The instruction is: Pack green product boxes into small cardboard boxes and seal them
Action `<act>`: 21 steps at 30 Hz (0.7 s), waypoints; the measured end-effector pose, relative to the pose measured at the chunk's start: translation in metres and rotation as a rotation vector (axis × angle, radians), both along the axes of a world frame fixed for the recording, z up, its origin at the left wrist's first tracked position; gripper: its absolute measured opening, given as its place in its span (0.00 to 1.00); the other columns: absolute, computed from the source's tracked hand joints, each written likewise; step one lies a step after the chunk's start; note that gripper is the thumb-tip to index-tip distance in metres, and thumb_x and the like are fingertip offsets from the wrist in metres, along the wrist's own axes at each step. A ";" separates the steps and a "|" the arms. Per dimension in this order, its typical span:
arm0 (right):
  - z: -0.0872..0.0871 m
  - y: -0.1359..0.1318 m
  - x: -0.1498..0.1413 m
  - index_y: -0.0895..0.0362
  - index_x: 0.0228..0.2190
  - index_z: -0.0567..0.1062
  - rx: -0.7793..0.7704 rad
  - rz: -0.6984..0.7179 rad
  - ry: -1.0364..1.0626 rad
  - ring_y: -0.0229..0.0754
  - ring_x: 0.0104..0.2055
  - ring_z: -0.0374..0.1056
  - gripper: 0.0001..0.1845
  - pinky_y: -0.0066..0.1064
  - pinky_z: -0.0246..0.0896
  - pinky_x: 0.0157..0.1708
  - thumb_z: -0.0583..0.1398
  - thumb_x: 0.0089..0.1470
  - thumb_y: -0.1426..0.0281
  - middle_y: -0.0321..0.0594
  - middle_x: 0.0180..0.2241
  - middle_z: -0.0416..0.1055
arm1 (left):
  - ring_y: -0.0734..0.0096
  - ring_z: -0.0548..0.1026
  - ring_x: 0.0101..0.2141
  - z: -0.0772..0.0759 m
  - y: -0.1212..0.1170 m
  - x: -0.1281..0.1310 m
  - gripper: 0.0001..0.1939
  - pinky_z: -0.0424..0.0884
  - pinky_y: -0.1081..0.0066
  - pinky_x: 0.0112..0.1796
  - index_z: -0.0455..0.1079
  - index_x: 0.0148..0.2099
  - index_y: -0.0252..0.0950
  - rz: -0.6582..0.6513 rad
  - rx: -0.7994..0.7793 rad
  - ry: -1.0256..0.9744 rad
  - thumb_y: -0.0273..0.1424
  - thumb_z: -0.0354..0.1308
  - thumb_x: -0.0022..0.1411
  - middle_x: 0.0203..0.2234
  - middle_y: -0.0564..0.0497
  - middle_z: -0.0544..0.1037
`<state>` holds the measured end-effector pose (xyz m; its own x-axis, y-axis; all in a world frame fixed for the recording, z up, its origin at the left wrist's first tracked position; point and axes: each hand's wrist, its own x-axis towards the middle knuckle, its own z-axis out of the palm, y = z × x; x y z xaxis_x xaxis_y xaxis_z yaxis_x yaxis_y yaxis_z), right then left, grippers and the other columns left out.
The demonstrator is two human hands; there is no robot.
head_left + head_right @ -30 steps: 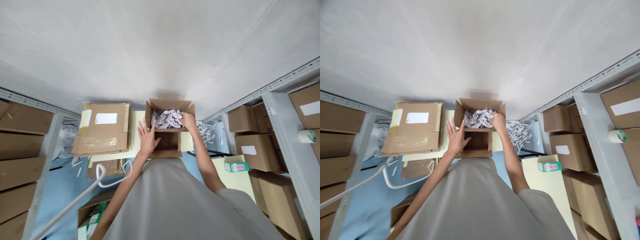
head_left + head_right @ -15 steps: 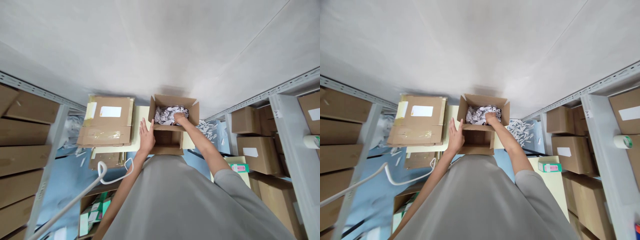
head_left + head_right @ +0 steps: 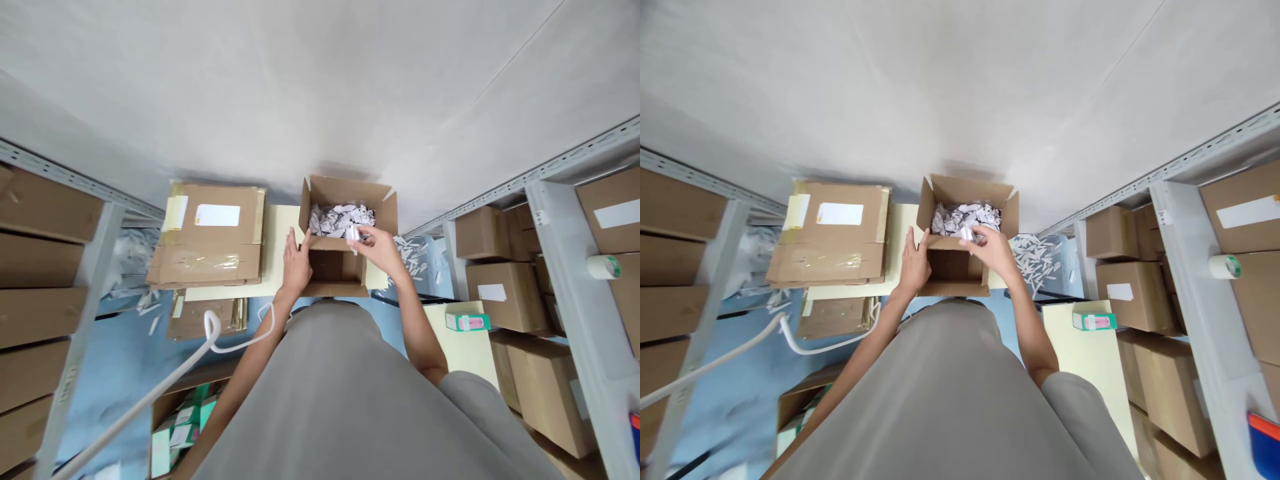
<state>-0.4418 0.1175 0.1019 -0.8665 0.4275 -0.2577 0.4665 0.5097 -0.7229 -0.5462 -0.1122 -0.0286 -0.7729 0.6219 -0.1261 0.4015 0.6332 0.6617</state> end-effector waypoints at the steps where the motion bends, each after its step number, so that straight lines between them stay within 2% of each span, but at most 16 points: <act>1: -0.003 -0.015 0.011 0.53 0.57 0.81 -0.081 0.009 0.006 0.44 0.40 0.81 0.25 0.31 0.73 0.44 0.68 0.66 0.52 0.41 0.49 0.85 | 0.35 0.40 0.80 -0.002 0.000 0.001 0.54 0.54 0.36 0.75 0.52 0.82 0.39 0.006 0.011 0.002 0.10 0.55 0.56 0.83 0.38 0.35; 3: -0.018 -0.043 0.025 0.53 0.57 0.81 -0.113 0.044 -0.084 0.44 0.41 0.81 0.24 0.32 0.73 0.45 0.68 0.66 0.55 0.41 0.49 0.85 | 0.35 0.41 0.80 -0.005 -0.001 0.002 0.53 0.54 0.36 0.75 0.53 0.82 0.39 0.013 0.027 0.008 0.10 0.55 0.56 0.83 0.38 0.37; 7: -0.057 -0.070 0.028 0.55 0.58 0.79 0.214 0.054 -0.442 0.52 0.54 0.80 0.19 0.36 0.73 0.53 0.67 0.70 0.61 0.49 0.56 0.82 | 0.34 0.42 0.80 -0.007 -0.002 0.002 0.53 0.55 0.35 0.74 0.54 0.82 0.39 0.003 0.027 0.027 0.09 0.54 0.55 0.83 0.37 0.38; 10: -0.070 -0.072 0.023 0.57 0.64 0.73 0.384 0.098 -0.596 0.53 0.56 0.79 0.22 0.39 0.74 0.54 0.60 0.75 0.63 0.56 0.62 0.76 | 0.34 0.44 0.80 -0.006 -0.001 0.001 0.54 0.57 0.36 0.74 0.53 0.82 0.37 -0.001 0.021 0.032 0.08 0.53 0.54 0.83 0.35 0.38; 13: -0.070 -0.073 0.021 0.59 0.67 0.70 0.457 0.168 -0.668 0.51 0.54 0.81 0.23 0.38 0.76 0.52 0.56 0.76 0.71 0.61 0.65 0.71 | 0.34 0.45 0.80 -0.005 -0.001 0.000 0.55 0.58 0.36 0.73 0.53 0.82 0.37 -0.006 0.021 0.038 0.08 0.53 0.54 0.82 0.34 0.38; 16: -0.064 -0.075 0.019 0.58 0.66 0.71 0.476 0.200 -0.735 0.50 0.54 0.81 0.24 0.36 0.75 0.51 0.52 0.74 0.78 0.63 0.65 0.70 | 0.35 0.45 0.80 -0.004 -0.001 0.000 0.55 0.59 0.37 0.73 0.53 0.82 0.37 -0.017 0.021 0.055 0.08 0.53 0.54 0.82 0.34 0.39; 18: -0.054 -0.074 0.017 0.58 0.64 0.74 0.457 0.221 -0.758 0.51 0.54 0.81 0.21 0.35 0.75 0.50 0.55 0.74 0.77 0.62 0.63 0.72 | 0.35 0.44 0.80 -0.005 -0.001 0.000 0.55 0.59 0.37 0.73 0.53 0.82 0.37 -0.018 0.017 0.057 0.08 0.54 0.54 0.82 0.34 0.40; 21: -0.036 -0.068 0.005 0.57 0.59 0.78 0.430 0.254 -0.686 0.54 0.54 0.81 0.16 0.37 0.73 0.50 0.60 0.74 0.68 0.58 0.56 0.79 | 0.35 0.44 0.80 -0.008 -0.002 -0.001 0.55 0.58 0.36 0.73 0.53 0.82 0.38 -0.009 0.009 0.049 0.09 0.54 0.54 0.82 0.35 0.40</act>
